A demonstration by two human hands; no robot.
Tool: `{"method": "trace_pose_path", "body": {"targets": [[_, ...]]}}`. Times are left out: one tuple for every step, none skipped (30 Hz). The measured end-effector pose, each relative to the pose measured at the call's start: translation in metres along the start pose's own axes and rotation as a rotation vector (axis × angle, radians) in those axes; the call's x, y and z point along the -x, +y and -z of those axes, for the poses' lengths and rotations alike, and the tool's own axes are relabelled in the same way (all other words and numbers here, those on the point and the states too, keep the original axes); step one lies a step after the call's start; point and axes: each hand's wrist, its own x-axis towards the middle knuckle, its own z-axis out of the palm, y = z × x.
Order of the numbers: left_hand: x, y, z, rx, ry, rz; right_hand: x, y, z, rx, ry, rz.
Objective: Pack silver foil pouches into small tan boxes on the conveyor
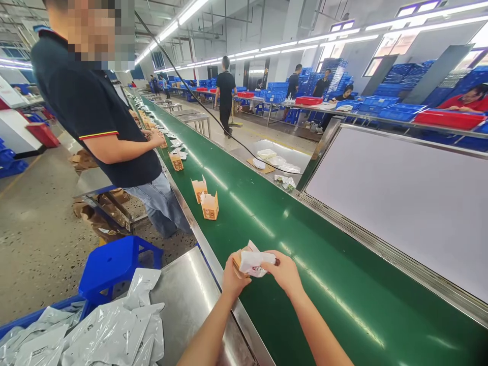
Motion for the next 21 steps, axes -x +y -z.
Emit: {"method": "trace_pose_path", "body": {"targets": [[0.001,0.000,-0.005,-0.001,-0.028,-0.007,-0.005,0.004,-0.001,0.047,0.024,-0.017],[0.005,0.001,-0.009,-0.010,-0.046,-0.015,-0.007,0.009,-0.003,0.098,0.055,-0.026],[0.009,0.002,-0.012,-0.023,-0.054,-0.028,-0.006,0.013,-0.005,0.146,0.084,-0.022],[0.015,0.003,-0.015,-0.038,-0.052,-0.042,-0.002,0.016,-0.008,0.185,0.097,0.000],[0.021,0.003,-0.016,-0.056,-0.044,-0.058,0.006,0.018,-0.012,0.214,0.085,0.036],[0.028,0.004,-0.017,-0.074,-0.039,-0.077,0.016,0.020,-0.017,0.232,0.047,0.082],[0.034,0.004,-0.017,-0.089,-0.034,-0.096,0.027,0.021,-0.021,0.239,-0.013,0.132],[0.040,0.004,-0.016,-0.103,-0.032,-0.116,0.039,0.021,-0.024,0.238,-0.084,0.180],[0.047,0.004,-0.015,-0.121,-0.043,-0.136,0.050,0.023,-0.026,0.229,-0.161,0.221],[0.053,0.003,-0.013,-0.143,-0.067,-0.158,0.060,0.024,-0.027,0.215,-0.245,0.253],[0.060,0.002,-0.012,-0.171,-0.107,-0.183,0.069,0.027,-0.025,0.199,-0.333,0.277],[0.067,0.002,-0.011,-0.204,-0.158,-0.211,0.076,0.031,-0.022,0.189,-0.419,0.292],[0.075,0.002,-0.011,-0.242,-0.217,-0.241,0.083,0.036,-0.017,0.188,-0.495,0.298],[0.083,0.002,-0.012,-0.282,-0.278,-0.274,0.089,0.043,-0.012,0.199,-0.558,0.298],[0.092,0.003,-0.015,-0.318,-0.333,-0.301,0.096,0.051,-0.007,0.220,-0.602,0.294],[0.101,0.004,-0.018,-0.350,-0.382,-0.322,0.103,0.061,-0.002,0.251,-0.621,0.286],[0.110,0.004,-0.023,-0.373,-0.425,-0.336,0.111,0.071,0.003,0.286,-0.618,0.271],[0.120,0.003,-0.028,-0.384,-0.463,-0.342,0.120,0.081,0.006,0.318,-0.616,0.256],[0.129,0.001,-0.034,-0.379,-0.506,-0.346,0.129,0.090,0.007,0.342,-0.600,0.239],[0.137,-0.002,-0.041,-0.360,-0.562,-0.351,0.136,0.098,0.006,0.360,-0.570,0.222],[0.144,-0.006,-0.048,-0.337,-0.626,-0.349,0.142,0.104,0.001,0.370,-0.536,0.211]]}}
